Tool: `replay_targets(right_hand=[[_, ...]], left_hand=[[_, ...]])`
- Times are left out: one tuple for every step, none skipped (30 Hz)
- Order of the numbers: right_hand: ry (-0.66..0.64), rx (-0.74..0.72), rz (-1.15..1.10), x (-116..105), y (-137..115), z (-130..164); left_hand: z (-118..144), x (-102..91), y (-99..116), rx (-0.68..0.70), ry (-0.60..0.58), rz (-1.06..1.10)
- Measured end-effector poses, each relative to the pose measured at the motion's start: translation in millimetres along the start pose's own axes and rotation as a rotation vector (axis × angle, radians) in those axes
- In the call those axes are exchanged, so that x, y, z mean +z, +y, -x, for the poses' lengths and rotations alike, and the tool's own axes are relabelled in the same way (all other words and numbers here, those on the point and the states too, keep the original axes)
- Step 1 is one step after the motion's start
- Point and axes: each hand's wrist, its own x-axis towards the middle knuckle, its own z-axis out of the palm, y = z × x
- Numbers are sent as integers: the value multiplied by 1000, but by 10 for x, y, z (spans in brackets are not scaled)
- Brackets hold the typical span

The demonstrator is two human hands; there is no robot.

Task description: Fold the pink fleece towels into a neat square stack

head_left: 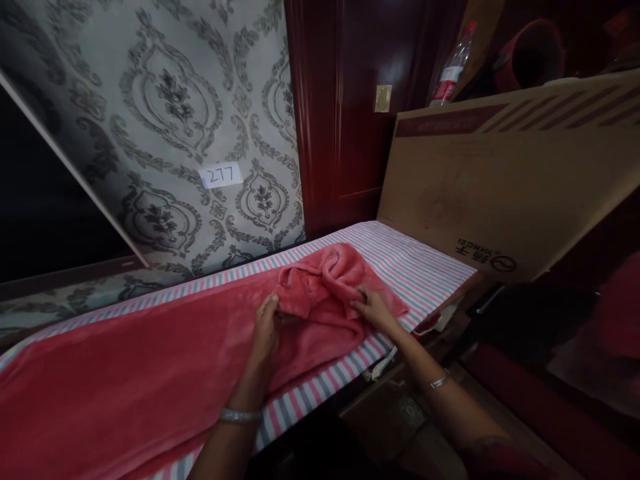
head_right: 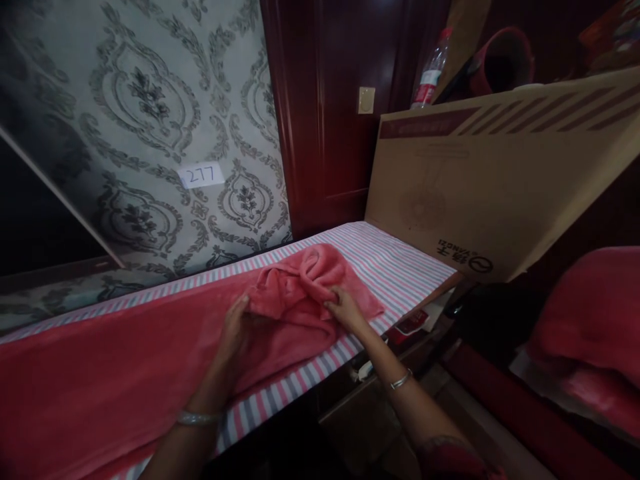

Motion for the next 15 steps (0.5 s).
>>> replay_targets(right_hand=[[99,-8,26,-11,-62,-38],[206,-33,53,2,-148,-80],[298,-76,83,44,-250,-118],[341,-136,111,113,-357,-146],[325,-207,140,205,-458,-159],[245,-281,166,312,-541,-155],[141,-340,186,422,-602,-134],[47,-381,194,525,-635,-100],[-21,-400,189,610,-643,-58],[-45,-395,173,673,-631,-15],[-34,-375,147,710,-607,25],[-6,-344,117,725,-580,59],[23,-313,89,721,-556,86],[43,-293,64,706,-541,107],[52,-290,44,686,-538,124]], left_hand=[[27,37,10,26,3,-54],[51,82,13,54,-5,-121],[72,132,9,82,-26,-190],[89,183,-1,107,-58,-249],[101,229,-16,124,-97,-293],[109,267,-35,136,-125,-323],[113,293,-56,144,-134,-341],[114,305,-77,147,-128,-351],[115,305,-96,144,-117,-355],[116,295,-112,132,-108,-352],[120,281,-125,113,-108,-340],[126,266,-133,88,-123,-318],[134,254,-137,61,-151,-287],[142,249,-137,37,-181,-250],[150,251,-134,14,-210,-211]])
